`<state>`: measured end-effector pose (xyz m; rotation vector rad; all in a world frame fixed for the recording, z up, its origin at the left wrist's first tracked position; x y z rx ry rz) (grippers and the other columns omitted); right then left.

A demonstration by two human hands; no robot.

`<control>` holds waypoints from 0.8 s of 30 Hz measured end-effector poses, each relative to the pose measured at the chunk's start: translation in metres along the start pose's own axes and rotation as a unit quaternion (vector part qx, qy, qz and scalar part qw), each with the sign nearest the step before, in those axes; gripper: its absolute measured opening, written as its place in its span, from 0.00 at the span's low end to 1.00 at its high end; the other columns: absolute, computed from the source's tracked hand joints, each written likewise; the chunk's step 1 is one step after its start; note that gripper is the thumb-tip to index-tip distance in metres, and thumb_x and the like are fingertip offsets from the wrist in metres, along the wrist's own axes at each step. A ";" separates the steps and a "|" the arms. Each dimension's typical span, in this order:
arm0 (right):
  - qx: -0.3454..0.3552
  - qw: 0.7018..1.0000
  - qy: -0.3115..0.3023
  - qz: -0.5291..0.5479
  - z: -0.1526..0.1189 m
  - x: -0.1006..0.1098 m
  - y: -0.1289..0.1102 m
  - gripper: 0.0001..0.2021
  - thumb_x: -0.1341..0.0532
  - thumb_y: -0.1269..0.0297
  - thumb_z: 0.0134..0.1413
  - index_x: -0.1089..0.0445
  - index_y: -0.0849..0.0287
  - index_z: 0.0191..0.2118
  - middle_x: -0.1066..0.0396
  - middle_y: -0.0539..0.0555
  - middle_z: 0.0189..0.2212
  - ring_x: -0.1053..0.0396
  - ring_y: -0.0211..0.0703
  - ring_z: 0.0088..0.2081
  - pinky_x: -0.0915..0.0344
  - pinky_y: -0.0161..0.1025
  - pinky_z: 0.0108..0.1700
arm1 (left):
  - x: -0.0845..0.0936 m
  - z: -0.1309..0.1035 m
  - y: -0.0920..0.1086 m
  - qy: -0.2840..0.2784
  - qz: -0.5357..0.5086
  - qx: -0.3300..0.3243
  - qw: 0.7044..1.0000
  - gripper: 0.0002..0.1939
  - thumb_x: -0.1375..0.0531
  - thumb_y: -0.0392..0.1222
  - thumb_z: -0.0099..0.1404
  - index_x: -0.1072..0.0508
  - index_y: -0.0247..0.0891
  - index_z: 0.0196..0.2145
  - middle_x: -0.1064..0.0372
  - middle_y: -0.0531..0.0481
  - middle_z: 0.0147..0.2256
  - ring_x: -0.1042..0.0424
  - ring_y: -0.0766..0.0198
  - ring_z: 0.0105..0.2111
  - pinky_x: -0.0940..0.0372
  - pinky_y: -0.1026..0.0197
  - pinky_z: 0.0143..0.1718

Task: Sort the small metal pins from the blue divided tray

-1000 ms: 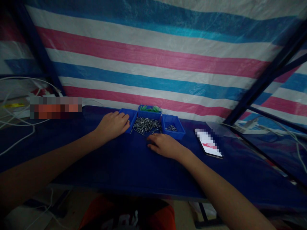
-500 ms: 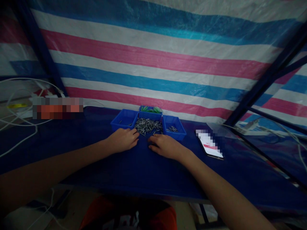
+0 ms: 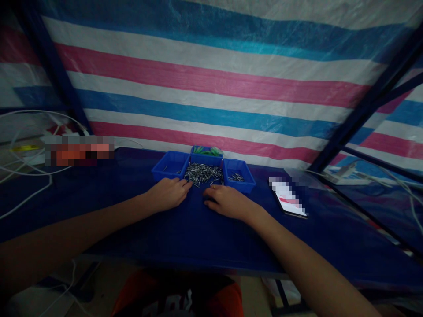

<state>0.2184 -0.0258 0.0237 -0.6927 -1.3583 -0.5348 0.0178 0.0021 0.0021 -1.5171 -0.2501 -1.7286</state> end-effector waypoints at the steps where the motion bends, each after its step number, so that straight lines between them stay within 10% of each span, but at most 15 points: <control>1: 0.000 1.000 0.000 0.002 0.000 0.000 0.000 0.12 0.47 0.63 0.59 0.34 0.61 0.45 0.32 0.58 0.38 0.32 0.42 0.37 0.36 0.40 0.41 | -0.001 0.000 0.000 0.001 0.000 0.001 1.000 0.11 0.51 0.36 0.64 0.33 0.33 0.42 0.30 0.44 0.34 0.30 0.57 0.31 0.40 0.62 0.24; 24: 0.000 1.000 0.000 0.011 0.000 0.000 0.000 0.12 0.47 0.64 0.58 0.34 0.61 0.45 0.32 0.57 0.38 0.32 0.42 0.38 0.37 0.40 0.41 | -0.005 0.001 -0.002 -0.008 0.000 -0.034 0.999 0.12 0.52 0.35 0.64 0.32 0.33 0.43 0.32 0.42 0.39 0.31 0.59 0.36 0.37 0.62 0.27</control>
Point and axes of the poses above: each hand's wrist, its own z-axis towards the middle knuckle, its own x-axis out of the back of the hand, y = z × x, the point moved 1 cm from there along z, towards the middle knuckle
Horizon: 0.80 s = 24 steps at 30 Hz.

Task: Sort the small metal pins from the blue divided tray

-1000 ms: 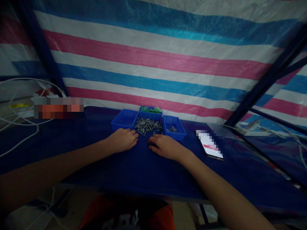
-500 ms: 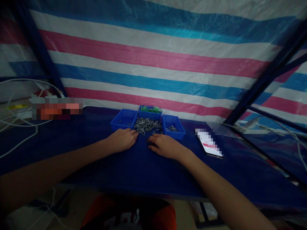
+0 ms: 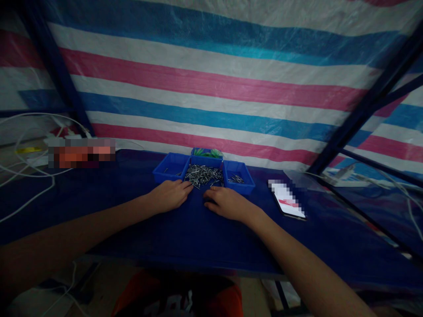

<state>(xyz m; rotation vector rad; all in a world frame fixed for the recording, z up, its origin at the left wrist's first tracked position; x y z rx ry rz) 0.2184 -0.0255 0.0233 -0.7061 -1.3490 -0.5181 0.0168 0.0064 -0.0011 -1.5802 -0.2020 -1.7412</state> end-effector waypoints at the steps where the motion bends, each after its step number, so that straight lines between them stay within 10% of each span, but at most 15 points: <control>1: -0.001 1.000 0.000 0.000 0.000 0.000 0.000 0.12 0.47 0.64 0.58 0.34 0.60 0.45 0.32 0.57 0.38 0.32 0.42 0.38 0.37 0.40 0.41 | -0.001 0.000 0.000 0.003 0.001 0.002 1.000 0.13 0.52 0.35 0.65 0.32 0.33 0.43 0.32 0.41 0.40 0.31 0.59 0.36 0.37 0.62 0.27; 24: 0.006 1.000 -0.011 -0.008 0.001 0.001 -0.001 0.12 0.47 0.63 0.59 0.34 0.61 0.45 0.33 0.57 0.38 0.33 0.42 0.38 0.37 0.40 0.41 | -0.004 0.000 -0.003 0.004 0.003 -0.003 1.000 0.15 0.51 0.37 0.65 0.35 0.36 0.48 0.34 0.42 0.45 0.31 0.57 0.38 0.36 0.61 0.29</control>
Point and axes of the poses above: each hand's wrist, its own z-axis towards the middle knuckle, its own x-axis out of the back of the hand, y = z × x, the point moved 1 cm from there along z, towards the middle knuckle
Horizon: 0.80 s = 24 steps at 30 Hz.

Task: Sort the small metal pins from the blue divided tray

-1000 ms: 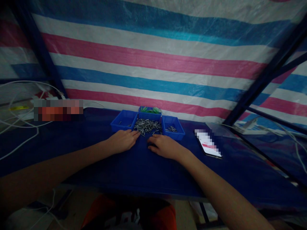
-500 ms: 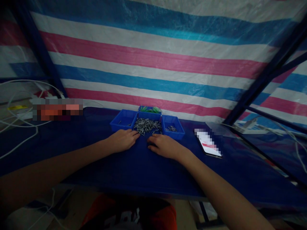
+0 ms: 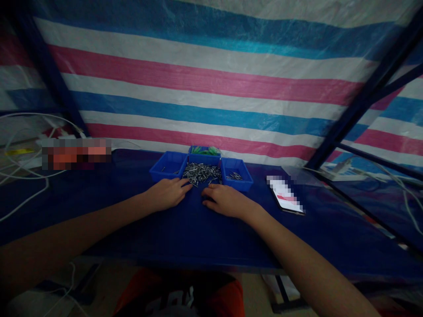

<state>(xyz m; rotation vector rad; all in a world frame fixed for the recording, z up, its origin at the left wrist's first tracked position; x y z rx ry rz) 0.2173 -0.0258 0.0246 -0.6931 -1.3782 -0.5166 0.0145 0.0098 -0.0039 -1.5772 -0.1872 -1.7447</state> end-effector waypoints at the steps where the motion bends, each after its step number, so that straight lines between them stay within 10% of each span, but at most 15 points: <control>1: 0.000 1.000 0.000 -0.001 0.000 0.000 0.000 0.12 0.47 0.63 0.59 0.34 0.61 0.45 0.33 0.57 0.38 0.33 0.43 0.38 0.37 0.40 0.41 | 0.000 0.000 0.000 -0.002 -0.001 0.000 1.000 0.15 0.51 0.37 0.65 0.35 0.37 0.48 0.34 0.42 0.45 0.31 0.57 0.38 0.36 0.61 0.29; 14: 0.003 1.000 0.006 -0.002 0.000 -0.002 0.001 0.12 0.47 0.63 0.59 0.34 0.61 0.45 0.33 0.57 0.39 0.33 0.43 0.38 0.37 0.40 0.42 | 0.005 0.000 0.003 -0.007 -0.006 0.031 0.999 0.11 0.52 0.37 0.65 0.31 0.34 0.37 0.32 0.45 0.34 0.31 0.58 0.33 0.38 0.62 0.26; 24: 0.006 1.000 0.008 -0.008 -0.001 -0.005 0.005 0.12 0.47 0.63 0.59 0.34 0.61 0.45 0.33 0.57 0.38 0.33 0.42 0.38 0.37 0.40 0.42 | -0.002 0.002 -0.001 0.018 0.001 -0.024 1.000 0.18 0.51 0.36 0.64 0.37 0.36 0.51 0.35 0.44 0.49 0.31 0.60 0.36 0.37 0.62 0.29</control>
Point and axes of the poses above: each hand's wrist, its own z-axis towards the middle knuckle, its own x-axis out of the back of the hand, y = z × x, the point moved 1 cm from there along z, towards the middle knuckle
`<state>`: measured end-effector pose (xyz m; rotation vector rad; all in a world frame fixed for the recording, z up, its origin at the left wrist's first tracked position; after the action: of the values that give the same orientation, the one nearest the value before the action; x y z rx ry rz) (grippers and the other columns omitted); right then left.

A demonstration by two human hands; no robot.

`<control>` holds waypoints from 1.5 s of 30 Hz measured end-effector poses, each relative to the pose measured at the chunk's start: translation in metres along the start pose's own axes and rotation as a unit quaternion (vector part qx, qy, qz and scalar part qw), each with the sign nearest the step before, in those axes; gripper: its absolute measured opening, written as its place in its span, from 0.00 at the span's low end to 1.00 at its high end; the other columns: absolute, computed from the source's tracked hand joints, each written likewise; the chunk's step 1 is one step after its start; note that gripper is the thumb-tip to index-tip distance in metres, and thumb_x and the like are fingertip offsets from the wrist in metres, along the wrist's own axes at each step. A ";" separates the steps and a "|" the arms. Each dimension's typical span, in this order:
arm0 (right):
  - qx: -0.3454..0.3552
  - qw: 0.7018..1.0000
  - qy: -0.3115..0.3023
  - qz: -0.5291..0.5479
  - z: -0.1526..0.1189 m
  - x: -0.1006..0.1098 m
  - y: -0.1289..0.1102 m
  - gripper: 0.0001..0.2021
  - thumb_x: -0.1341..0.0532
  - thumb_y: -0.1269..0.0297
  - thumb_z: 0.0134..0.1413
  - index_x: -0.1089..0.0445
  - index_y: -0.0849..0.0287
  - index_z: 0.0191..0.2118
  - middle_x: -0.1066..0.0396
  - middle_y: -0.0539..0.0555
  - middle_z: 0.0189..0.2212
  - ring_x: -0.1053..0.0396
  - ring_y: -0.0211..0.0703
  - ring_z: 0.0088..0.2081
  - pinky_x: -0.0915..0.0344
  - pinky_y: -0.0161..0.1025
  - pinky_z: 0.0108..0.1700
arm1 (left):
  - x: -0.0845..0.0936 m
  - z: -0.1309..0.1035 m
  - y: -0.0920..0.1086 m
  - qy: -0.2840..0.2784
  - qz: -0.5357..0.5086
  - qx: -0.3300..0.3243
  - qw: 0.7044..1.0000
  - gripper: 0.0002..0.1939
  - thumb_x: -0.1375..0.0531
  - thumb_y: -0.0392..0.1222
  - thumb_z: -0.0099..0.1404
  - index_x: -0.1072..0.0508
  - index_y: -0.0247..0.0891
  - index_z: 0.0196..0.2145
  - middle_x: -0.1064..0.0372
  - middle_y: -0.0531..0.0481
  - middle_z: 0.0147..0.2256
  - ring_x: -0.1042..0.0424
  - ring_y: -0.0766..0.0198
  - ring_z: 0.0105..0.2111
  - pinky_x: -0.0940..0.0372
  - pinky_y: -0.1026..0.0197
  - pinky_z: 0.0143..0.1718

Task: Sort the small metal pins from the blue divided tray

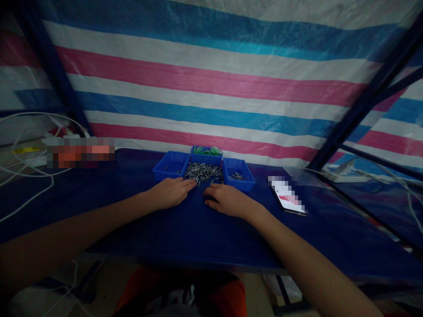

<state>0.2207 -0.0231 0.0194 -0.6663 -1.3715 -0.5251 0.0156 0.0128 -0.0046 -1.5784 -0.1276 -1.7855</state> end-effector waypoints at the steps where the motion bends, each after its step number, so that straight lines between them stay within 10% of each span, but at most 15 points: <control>1: 0.000 1.000 0.000 0.001 0.000 0.000 0.000 0.12 0.47 0.63 0.59 0.34 0.61 0.45 0.33 0.57 0.38 0.33 0.42 0.37 0.37 0.40 0.42 | 0.000 0.000 0.000 -0.001 -0.001 -0.007 1.000 0.18 0.52 0.36 0.65 0.37 0.36 0.51 0.35 0.44 0.49 0.31 0.60 0.36 0.37 0.62 0.29; 45: 0.028 0.999 0.021 0.002 0.005 0.004 -0.012 0.11 0.50 0.65 0.61 0.33 0.62 0.32 0.32 0.54 0.28 0.35 0.38 0.29 0.43 0.36 0.34 | 0.022 0.002 0.014 0.118 -0.076 -0.099 0.985 0.09 0.51 0.38 0.67 0.33 0.36 0.36 0.33 0.50 0.32 0.34 0.65 0.34 0.40 0.64 0.33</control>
<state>0.2096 -0.0285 0.0249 -0.6078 -1.3400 -0.4936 0.0259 -0.0067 0.0098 -1.5107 0.0452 -2.1469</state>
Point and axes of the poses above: each hand's wrist, its own z-axis towards the middle knuckle, its own x-axis out of the back of the hand, y = z × x, the point moved 1 cm from there along z, towards the middle knuckle
